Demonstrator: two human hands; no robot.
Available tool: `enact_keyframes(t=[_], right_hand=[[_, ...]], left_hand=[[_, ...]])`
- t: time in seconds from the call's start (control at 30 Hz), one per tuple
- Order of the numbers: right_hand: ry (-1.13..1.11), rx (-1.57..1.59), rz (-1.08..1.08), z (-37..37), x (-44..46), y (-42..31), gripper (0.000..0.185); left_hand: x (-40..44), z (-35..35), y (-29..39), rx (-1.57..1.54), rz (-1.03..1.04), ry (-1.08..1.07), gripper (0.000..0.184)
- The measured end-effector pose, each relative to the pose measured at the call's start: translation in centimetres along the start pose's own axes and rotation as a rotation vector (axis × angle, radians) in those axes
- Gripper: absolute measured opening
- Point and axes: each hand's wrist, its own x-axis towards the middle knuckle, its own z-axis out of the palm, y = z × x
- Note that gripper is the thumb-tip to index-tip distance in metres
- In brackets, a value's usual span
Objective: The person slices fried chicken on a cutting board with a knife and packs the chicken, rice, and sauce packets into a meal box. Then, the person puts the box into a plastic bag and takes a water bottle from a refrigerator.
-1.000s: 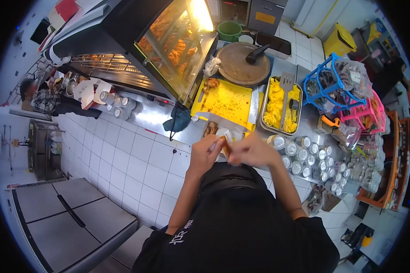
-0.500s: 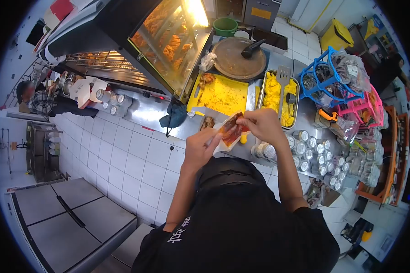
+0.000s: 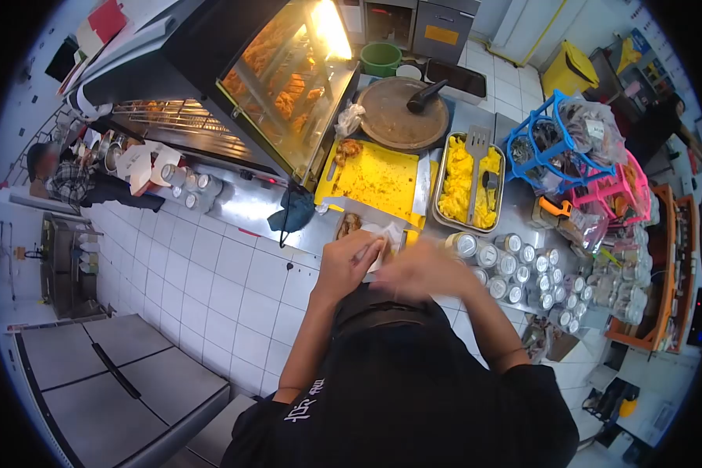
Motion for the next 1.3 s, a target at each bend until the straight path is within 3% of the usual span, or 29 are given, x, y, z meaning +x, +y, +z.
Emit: enact_keyframes(t=[0.07,0.17,0.27,0.3,0.4,0.47,0.53,0.6,0.7,0.8,0.83,0.93,1.03,1.13,1.23,1.3], right_hand=[[0.072,0.161,-0.054,-0.1,-0.5,-0.2,0.017],[0.180,0.344,0.439,-3.3,-0.1,1.8,0.028],[-0.100,0.075,-0.131,-0.1,-0.2,-1.7,0.025],[-0.090,-0.282,0.066,-0.6,0.0,0.8,0.020],[0.204,0.120,-0.005,0.9,-2.2,7.5,0.013],[-0.285,0.470,-0.248,-0.7,-1.3,-2.8,0.013],[-0.057,0.466,-0.161,-2.4,-2.6,-0.7,0.018],[0.282,0.190,0.220,-4.5,-3.0,4.8,0.021],[0.262,0.218,0.204,-5.3,-1.1,2.7,0.022],[0.146,0.214,0.044,-4.0,-0.3,2.7,0.023],[0.203,0.247,0.010,-3.9,-0.1,3.0,0.026],[0.003,0.428,0.155,-4.8,-0.2,4.0,0.029],[0.005,0.291,0.115,-4.8,0.0,3.1,0.033],[0.132,0.206,0.215,-4.7,0.5,2.4,0.035],[0.055,0.252,-0.064,-4.1,1.1,4.2,0.034],[-0.002,0.196,-0.052,-4.7,0.8,4.7,0.033]], left_hand=[[0.1,-0.4,0.8,-0.054,-0.013,-0.013,0.012],[0.2,-0.8,1.3,0.024,-0.087,-0.041,0.012],[0.4,0.0,1.4,-0.076,0.006,-0.009,0.012],[0.6,-0.5,1.8,-0.033,0.045,-0.012,0.012],[0.6,-0.5,1.3,-0.043,-0.030,-0.003,0.012],[0.9,-0.5,1.2,-0.029,-0.045,-0.002,0.012],[1.1,-0.8,1.4,-0.053,-0.045,-0.003,0.013],[0.8,-2.1,2.1,-0.118,-0.038,-0.036,0.014],[0.8,-3.2,1.8,-0.160,-0.001,-0.144,0.016],[1.1,-4.3,2.1,-0.152,0.015,-0.211,0.018],[1.5,-4.7,2.5,-0.129,0.009,-0.218,0.018],[1.6,-4.9,2.1,-0.074,-0.025,-0.197,0.020],[1.4,-4.8,1.7,-0.099,-0.068,-0.170,0.020],[1.2,-5.0,1.7,-0.154,-0.046,-0.189,0.020],[1.2,-5.2,1.7,-0.113,-0.008,-0.198,0.020],[1.5,-5.5,1.9,-0.067,-0.040,-0.187,0.019]])
